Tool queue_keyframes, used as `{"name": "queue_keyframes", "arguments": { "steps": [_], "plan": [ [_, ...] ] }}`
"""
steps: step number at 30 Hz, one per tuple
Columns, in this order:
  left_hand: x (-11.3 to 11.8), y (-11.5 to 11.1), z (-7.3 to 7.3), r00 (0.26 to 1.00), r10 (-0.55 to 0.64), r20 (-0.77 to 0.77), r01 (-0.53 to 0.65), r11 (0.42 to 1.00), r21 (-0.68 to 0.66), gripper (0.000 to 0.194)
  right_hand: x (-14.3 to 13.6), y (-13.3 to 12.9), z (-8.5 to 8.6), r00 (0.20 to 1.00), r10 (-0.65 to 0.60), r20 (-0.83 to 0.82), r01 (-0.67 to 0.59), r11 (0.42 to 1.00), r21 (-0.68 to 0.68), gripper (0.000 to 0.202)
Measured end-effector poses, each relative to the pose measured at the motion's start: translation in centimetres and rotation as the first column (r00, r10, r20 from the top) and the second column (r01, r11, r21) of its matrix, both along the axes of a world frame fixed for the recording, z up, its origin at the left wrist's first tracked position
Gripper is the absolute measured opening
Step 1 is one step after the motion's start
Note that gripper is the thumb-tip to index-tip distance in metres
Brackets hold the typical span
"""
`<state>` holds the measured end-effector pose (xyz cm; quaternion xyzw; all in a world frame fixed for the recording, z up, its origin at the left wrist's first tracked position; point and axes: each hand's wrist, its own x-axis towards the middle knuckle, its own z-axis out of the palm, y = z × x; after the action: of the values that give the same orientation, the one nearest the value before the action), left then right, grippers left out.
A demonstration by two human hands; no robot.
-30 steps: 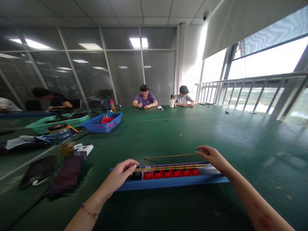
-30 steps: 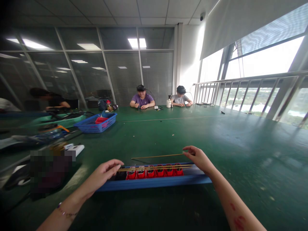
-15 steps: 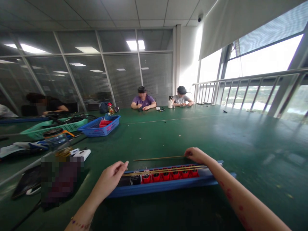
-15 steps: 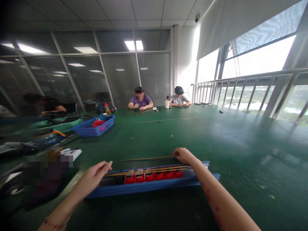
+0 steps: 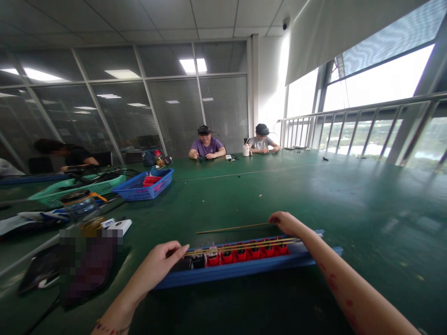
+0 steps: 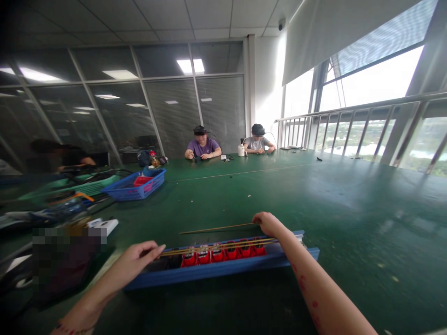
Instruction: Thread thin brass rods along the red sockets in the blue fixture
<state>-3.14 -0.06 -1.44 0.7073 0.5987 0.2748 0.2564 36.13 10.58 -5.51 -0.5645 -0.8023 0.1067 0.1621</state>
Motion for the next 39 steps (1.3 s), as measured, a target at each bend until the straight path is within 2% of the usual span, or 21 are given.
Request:
{"name": "queue_keyframes", "arguments": {
  "steps": [8,15,21,25,29,33,36,39],
  "plan": [
    [-0.3,-0.4,0.5,0.996,-0.071,0.049,0.075,0.992,-0.097,0.036,0.3,0.5,-0.5,0.999,0.034,-0.034,-0.031,0.995,0.091,0.036],
    [-0.1,-0.3,0.7,0.994,-0.088,0.062,0.091,0.995,-0.046,0.034,0.3,0.1,-0.5,0.999,0.047,-0.027,-0.043,0.992,0.123,0.035],
    [-0.1,-0.3,0.8,0.991,-0.002,0.133,-0.01,0.996,0.091,0.031,0.0,-0.2,-0.1,0.999,0.031,-0.018,-0.03,0.998,0.055,0.032],
    [0.1,-0.3,0.5,0.971,0.102,0.218,-0.147,0.968,0.203,0.03,0.0,-0.2,0.0,1.0,0.023,-0.016,-0.022,0.999,0.027,0.031],
    [0.8,-0.5,0.3,0.948,0.153,0.28,-0.225,0.942,0.248,0.03,-0.1,-0.3,0.1,1.0,0.014,-0.009,-0.014,1.0,0.023,0.032],
    [0.8,-0.4,0.1,0.868,0.203,0.453,-0.36,0.886,0.293,0.03,-0.1,-0.4,0.3,1.0,0.009,-0.011,-0.009,1.0,0.011,0.032],
    [0.1,0.2,-0.2,0.754,0.198,0.626,-0.455,0.845,0.28,0.027,-0.1,-0.4,0.2,1.0,0.016,-0.013,-0.016,1.0,0.014,0.032],
    [-0.8,0.9,-0.6,0.647,0.203,0.735,-0.518,0.824,0.228,0.025,-0.1,-0.3,0.1,1.0,0.024,-0.009,-0.023,0.999,0.021,0.033]
  ]
}}
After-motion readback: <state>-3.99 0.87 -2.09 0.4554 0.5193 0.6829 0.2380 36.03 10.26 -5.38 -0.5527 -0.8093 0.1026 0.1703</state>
